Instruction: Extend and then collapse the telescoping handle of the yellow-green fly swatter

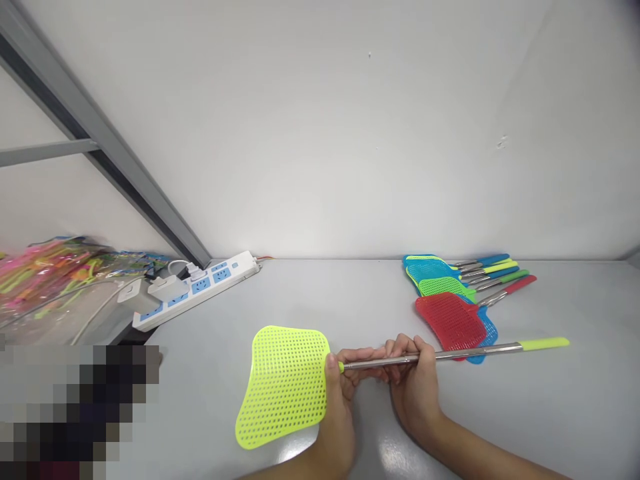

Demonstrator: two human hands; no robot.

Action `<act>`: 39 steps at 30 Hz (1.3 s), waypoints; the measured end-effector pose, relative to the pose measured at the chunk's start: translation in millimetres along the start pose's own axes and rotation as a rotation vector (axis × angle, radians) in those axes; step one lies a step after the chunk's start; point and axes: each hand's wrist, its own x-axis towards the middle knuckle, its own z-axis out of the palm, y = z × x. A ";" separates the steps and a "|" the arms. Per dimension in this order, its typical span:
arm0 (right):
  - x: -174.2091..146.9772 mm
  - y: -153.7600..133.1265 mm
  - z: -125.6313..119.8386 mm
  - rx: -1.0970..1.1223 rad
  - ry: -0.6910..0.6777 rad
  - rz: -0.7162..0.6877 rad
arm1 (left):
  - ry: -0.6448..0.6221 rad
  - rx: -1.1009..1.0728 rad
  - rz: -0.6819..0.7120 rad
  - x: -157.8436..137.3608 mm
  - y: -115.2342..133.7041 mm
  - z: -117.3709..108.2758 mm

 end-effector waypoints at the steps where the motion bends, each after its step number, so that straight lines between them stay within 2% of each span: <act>1: 0.2 -0.3 0.4 0.003 -0.002 0.000 | 0.008 0.003 -0.009 0.6 0.1 -0.1; 7: 1.0 -1.7 2.4 -0.006 0.007 0.003 | 0.074 0.009 -0.061 5.0 -1.1 -1.2; 39: 3.1 -2.3 1.7 -0.009 -0.006 0.007 | 0.103 -0.009 -0.102 10.9 -2.6 -4.3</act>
